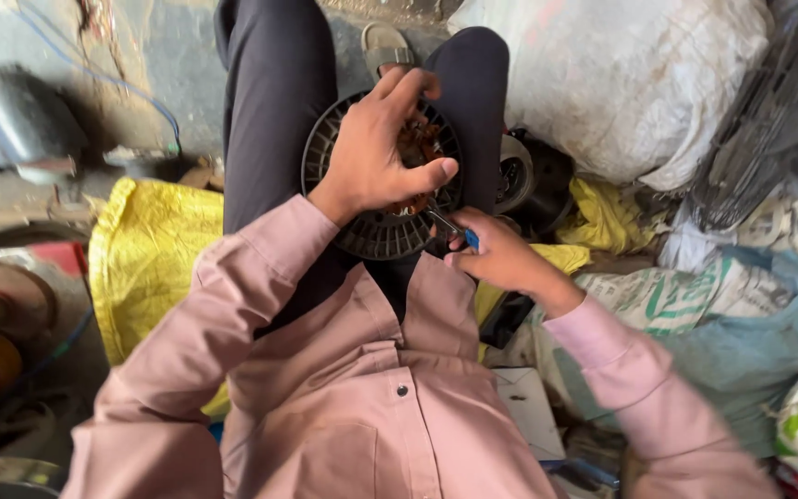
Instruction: The person sits on the floor and uses pliers to pull and cut copper windings from a motor stator held on their lap. They repeatedly grip, twist, and cut the wires, removing sections of the coil throughout the clip.
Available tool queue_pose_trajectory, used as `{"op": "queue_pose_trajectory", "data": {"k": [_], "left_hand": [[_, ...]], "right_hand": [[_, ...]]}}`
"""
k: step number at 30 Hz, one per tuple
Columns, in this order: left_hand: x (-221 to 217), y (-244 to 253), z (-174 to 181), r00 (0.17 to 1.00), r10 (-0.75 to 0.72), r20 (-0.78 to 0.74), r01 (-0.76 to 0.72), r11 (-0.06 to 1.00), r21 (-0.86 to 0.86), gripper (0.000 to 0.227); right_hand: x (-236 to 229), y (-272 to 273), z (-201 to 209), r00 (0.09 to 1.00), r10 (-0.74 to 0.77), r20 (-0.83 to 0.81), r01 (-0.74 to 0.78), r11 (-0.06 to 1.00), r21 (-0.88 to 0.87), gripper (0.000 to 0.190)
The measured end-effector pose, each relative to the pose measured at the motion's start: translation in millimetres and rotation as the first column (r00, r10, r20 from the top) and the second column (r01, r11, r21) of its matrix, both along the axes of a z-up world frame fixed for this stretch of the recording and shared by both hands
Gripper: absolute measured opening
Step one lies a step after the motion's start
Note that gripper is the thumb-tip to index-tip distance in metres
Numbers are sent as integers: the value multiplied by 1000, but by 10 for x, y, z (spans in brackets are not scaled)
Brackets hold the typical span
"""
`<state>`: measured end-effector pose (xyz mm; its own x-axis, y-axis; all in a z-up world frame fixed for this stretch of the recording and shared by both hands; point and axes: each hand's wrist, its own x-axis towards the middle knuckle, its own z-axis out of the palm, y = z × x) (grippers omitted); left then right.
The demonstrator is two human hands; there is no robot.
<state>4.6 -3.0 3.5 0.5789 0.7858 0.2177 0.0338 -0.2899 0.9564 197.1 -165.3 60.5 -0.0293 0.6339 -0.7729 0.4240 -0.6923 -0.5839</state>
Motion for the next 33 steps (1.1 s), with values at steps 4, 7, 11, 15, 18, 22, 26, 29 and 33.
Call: {"op": "queue_pose_trajectory", "data": {"k": [4,7,11,15,18,22,26,29,33], "left_hand": [[17,-68,79,1000,22,-6,-23,999,-31,77],[60,-99,140,996,84,5,-83,992,-93,69],[70,-190,221,985,137,-103,-149,982,-118,67],[24,-244,267,995,89,-46,-93,991,-97,78],[-12,-219,260,999,-20,-42,19,1000,-22,96],[37,-203,246,991,-47,-127,40,997,-59,92],[50,-160,168,993,-50,-104,38,993,-112,87],[22,-166,126,995,-62,-74,52,991,-126,87],[1,-115,147,997,-72,-11,70,987,-147,91]], "right_hand": [[183,155,-6,988,125,-91,-129,991,-44,46],[295,302,16,942,-19,-335,-55,976,-209,43],[332,355,-24,938,-1,-346,-150,901,-408,36],[229,303,-19,950,50,-309,-164,919,-357,33],[197,313,4,950,235,-206,-281,930,-238,29],[217,282,-32,935,320,-152,-342,927,-156,25],[214,273,-85,918,369,-145,-370,929,17,30],[177,268,-96,916,380,-128,-373,925,76,36],[110,254,-61,934,350,-71,-341,934,108,42]]}}
